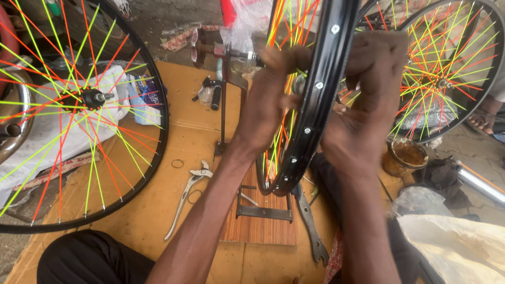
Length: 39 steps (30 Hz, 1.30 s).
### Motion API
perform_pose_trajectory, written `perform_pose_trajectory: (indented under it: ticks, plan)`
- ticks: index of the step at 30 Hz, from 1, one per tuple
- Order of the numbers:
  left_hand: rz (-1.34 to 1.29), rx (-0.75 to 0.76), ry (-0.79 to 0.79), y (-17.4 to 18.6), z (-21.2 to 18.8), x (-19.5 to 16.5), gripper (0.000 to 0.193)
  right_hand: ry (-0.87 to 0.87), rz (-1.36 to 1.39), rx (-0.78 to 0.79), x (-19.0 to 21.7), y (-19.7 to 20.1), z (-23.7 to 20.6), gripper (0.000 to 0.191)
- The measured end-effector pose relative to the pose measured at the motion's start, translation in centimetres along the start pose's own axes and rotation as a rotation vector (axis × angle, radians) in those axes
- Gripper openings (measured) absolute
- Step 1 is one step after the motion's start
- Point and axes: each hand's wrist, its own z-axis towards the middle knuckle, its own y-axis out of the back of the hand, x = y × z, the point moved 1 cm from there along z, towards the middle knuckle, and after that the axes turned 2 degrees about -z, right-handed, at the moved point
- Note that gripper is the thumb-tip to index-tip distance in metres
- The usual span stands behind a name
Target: The person removes a bicycle wheel from a truing stand, then places it back and uses a metal tool to adjust the spokes. The person repeatedly rotates the wheel and checks alignment while seated on the floor.
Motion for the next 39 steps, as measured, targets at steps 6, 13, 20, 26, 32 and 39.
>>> perform_pose_trajectory:
  ticks: [6,13,20,26,32,39]
  plan:
    - [-0.048,0.178,-0.018,1.3,-0.7,-2.1,0.057,-0.256,0.383,0.036,0.1,0.1,0.2,0.044]
    - [0.1,0.01,-0.053,0.5,-0.2,0.5,0.056,-0.098,0.347,0.286,-0.3,2.0,0.5,0.041]
    - [0.621,-0.383,-0.263,-1.4,-6.7,-2.1,0.047,-0.209,0.6,0.341,-1.7,1.6,0.7,0.035]
    - [0.862,-0.211,-0.383,-3.3,-10.8,-2.4,0.022,-0.136,0.615,0.331,-2.6,0.7,1.9,0.041]
    - [0.791,-0.259,-0.367,-4.0,-8.8,-2.6,0.021,-0.199,0.644,0.058,-3.6,-1.0,1.4,0.022]
    - [0.794,-0.387,-0.259,-5.0,-5.7,-5.0,0.03,-0.307,0.734,-0.286,-2.2,-2.0,0.3,0.015]
